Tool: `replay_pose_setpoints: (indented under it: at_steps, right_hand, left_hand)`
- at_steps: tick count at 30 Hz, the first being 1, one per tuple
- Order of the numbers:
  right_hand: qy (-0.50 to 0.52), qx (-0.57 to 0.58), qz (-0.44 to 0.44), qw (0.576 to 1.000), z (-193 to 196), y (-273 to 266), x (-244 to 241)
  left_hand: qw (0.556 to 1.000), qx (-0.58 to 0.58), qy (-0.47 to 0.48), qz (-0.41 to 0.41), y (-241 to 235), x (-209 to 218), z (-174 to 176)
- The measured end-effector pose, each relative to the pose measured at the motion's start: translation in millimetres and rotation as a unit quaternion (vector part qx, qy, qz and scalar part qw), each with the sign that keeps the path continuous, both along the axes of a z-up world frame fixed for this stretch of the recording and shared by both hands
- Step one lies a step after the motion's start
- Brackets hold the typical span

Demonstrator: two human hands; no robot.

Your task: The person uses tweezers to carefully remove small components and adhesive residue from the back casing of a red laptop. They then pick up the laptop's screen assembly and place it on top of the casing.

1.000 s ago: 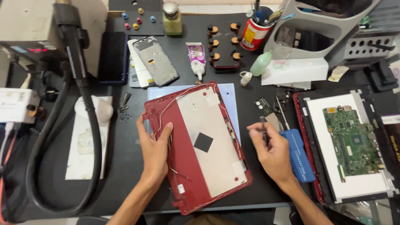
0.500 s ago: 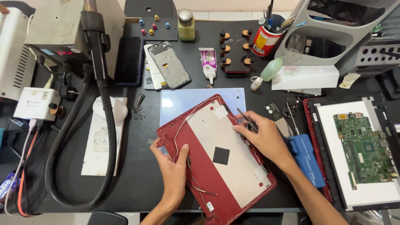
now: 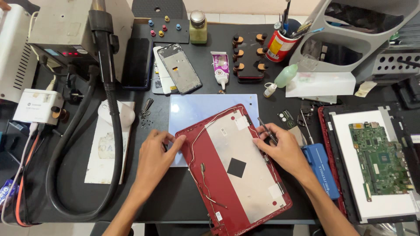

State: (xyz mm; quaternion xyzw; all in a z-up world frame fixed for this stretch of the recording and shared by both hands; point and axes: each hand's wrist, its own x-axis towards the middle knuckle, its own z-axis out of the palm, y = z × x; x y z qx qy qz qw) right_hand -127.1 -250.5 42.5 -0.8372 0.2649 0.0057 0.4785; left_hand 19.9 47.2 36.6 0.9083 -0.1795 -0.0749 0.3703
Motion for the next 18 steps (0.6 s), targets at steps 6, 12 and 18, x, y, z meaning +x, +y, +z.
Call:
replay_pose_setpoints:
  at_steps: [6,12,18]
  right_hand:
    - [-0.035,-0.056,-0.003,0.998,-2.0,2.6,-1.3]
    - [-0.007,-0.087,0.002,0.996,17.6,18.0,0.7]
    - [0.041,-0.094,0.006,0.995,28.4,16.1,-0.8]
  left_hand:
    - [0.992,0.005,-0.119,-0.042,-28.3,1.4,14.1]
    - [0.976,-0.027,-0.165,-0.142,-79.4,-0.8,14.4]
    - [0.968,0.000,-0.187,-0.165,-118.1,-8.9,-3.9]
